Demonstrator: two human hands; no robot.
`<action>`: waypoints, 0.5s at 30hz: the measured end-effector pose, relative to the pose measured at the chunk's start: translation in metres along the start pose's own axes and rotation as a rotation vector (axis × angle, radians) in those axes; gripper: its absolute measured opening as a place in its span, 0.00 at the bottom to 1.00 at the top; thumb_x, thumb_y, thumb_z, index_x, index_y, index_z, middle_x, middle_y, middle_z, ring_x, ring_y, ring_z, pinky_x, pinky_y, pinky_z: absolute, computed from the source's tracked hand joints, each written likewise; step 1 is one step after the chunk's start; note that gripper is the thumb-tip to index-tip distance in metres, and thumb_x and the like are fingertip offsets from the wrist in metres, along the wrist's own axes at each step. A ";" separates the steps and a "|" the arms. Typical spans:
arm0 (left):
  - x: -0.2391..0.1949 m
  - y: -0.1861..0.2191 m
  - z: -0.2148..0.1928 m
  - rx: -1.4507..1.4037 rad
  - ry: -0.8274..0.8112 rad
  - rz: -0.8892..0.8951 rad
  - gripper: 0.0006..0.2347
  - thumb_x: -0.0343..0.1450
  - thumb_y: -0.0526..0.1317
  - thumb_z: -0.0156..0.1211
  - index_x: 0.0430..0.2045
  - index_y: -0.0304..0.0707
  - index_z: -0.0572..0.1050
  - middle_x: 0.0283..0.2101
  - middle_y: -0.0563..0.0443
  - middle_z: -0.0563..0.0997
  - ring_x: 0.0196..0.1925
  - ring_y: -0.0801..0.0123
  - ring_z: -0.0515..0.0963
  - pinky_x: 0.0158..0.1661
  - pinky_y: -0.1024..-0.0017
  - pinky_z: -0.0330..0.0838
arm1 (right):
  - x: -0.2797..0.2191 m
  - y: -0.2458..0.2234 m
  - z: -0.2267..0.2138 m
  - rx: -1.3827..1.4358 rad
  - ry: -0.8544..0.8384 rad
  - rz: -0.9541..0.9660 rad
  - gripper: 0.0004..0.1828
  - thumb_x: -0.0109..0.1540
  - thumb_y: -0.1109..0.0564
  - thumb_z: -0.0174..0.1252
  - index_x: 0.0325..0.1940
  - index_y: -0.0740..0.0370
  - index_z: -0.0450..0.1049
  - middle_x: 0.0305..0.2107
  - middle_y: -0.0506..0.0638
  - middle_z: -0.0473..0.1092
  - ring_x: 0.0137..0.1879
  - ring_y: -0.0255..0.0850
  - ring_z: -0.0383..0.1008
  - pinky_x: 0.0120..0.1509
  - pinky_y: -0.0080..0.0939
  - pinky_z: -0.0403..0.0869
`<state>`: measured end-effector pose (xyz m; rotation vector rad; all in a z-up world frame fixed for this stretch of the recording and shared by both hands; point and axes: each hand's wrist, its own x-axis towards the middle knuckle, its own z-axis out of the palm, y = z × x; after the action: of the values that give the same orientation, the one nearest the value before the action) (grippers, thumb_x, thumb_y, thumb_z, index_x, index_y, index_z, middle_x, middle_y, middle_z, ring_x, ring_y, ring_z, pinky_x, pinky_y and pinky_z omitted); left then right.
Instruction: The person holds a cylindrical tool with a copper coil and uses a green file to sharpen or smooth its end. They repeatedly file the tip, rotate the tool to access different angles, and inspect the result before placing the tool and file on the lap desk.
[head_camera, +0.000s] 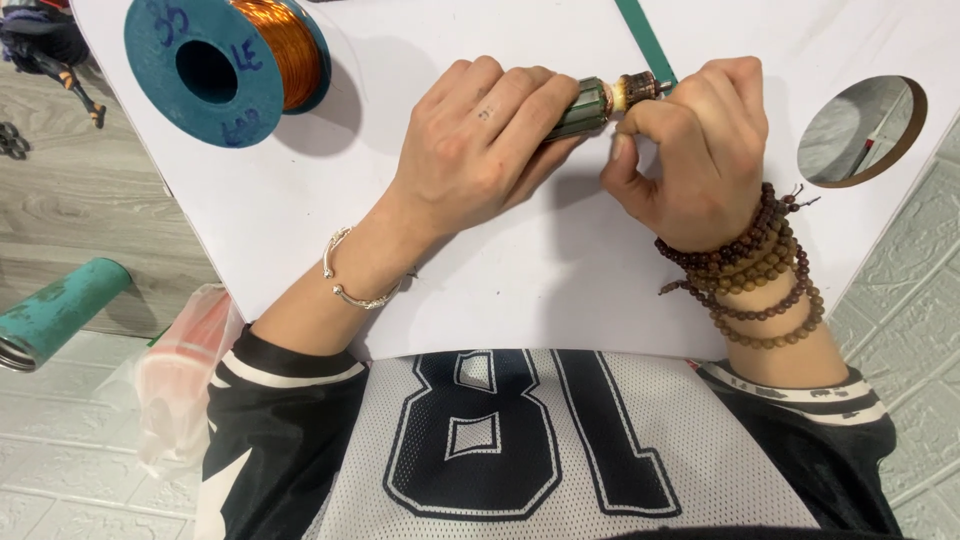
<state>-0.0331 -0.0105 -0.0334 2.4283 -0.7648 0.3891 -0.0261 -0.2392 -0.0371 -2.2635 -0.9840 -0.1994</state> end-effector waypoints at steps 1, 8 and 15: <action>0.001 0.000 0.000 0.002 0.000 -0.002 0.10 0.75 0.43 0.66 0.42 0.37 0.77 0.39 0.52 0.80 0.31 0.71 0.69 0.34 0.76 0.66 | -0.001 0.000 0.000 0.002 -0.001 -0.002 0.07 0.63 0.70 0.62 0.40 0.68 0.70 0.29 0.53 0.62 0.33 0.46 0.58 0.54 0.51 0.65; 0.001 0.001 -0.001 0.019 0.003 0.016 0.10 0.75 0.43 0.67 0.42 0.37 0.77 0.39 0.53 0.81 0.31 0.72 0.70 0.34 0.77 0.67 | -0.001 -0.002 -0.001 -0.122 0.022 -0.027 0.07 0.62 0.70 0.62 0.40 0.67 0.70 0.29 0.51 0.61 0.32 0.45 0.57 0.52 0.51 0.66; 0.000 0.002 -0.001 0.013 -0.006 0.018 0.10 0.75 0.44 0.66 0.43 0.38 0.77 0.40 0.54 0.80 0.33 0.72 0.69 0.35 0.78 0.66 | 0.000 -0.005 -0.002 -0.289 0.027 -0.009 0.05 0.64 0.67 0.60 0.43 0.65 0.71 0.27 0.49 0.61 0.32 0.44 0.59 0.54 0.51 0.66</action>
<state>-0.0340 -0.0113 -0.0318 2.4372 -0.7899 0.3950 -0.0295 -0.2378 -0.0327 -2.5086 -1.0050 -0.3976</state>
